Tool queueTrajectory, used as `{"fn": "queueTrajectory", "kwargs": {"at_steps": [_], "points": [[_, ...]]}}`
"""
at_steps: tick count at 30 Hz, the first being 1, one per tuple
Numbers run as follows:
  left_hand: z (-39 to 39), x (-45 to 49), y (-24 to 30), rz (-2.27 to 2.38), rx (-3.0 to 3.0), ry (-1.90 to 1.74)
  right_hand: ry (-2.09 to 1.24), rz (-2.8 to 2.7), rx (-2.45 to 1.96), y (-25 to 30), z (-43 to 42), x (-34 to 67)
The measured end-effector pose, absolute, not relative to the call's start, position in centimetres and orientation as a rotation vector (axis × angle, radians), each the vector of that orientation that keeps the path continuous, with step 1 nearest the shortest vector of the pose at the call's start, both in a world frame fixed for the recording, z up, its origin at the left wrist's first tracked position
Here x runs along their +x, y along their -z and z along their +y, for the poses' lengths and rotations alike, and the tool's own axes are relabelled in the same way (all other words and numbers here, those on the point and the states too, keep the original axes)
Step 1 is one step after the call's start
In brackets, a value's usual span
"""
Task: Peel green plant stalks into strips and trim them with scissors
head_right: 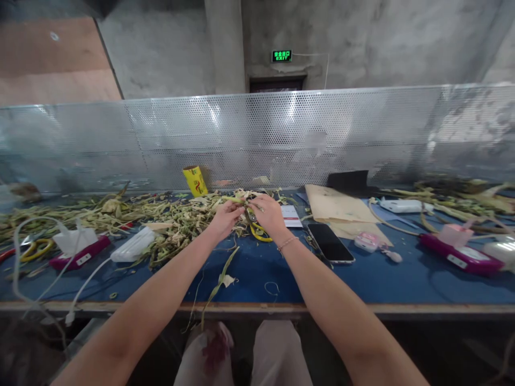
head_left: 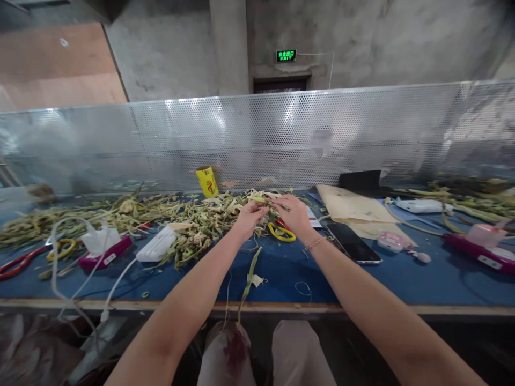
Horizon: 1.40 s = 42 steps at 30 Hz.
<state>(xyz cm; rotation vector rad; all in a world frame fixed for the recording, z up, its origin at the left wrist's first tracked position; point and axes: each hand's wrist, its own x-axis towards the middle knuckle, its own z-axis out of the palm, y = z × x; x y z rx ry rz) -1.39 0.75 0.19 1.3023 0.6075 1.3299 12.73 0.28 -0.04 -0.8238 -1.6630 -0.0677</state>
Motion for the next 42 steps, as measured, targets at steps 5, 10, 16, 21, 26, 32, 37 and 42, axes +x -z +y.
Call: {"fn": "queueTrajectory", "kwargs": {"at_steps": [5,10,16,21,26,32,37,42], "points": [[1.4,-1.4,0.3,0.723,1.567,-1.436,0.029,-1.681,-0.930,0.5,0.5,12.3],[1.6,-1.5,0.5,0.740,1.617,-1.370,0.031,-1.777,-0.938,0.7,0.8,12.5],[2.1,-1.1,1.0,0.808,1.583,-1.448,-0.007,-1.858,-0.916,1.1,1.4,12.6],[2.6,-1.0,1.6,0.787,1.537,-1.521,0.006,-1.849,-0.886,1.3,1.3,12.3],[2.7,-1.3,1.7,0.628,1.439,-1.462,0.059,-1.868,-0.835,1.2,0.5,12.4],[1.8,-1.7,0.4,0.521,1.299,-1.375,0.104,-1.831,-0.821,1.2,0.4,12.5],[1.2,-2.1,-0.2,0.456,1.151,-1.294,0.134,-1.762,-0.842,1.0,0.6,12.5],[1.3,-2.1,-0.2,0.444,1.165,-1.320,0.116,-1.763,-0.823,0.9,0.5,12.4]]}}
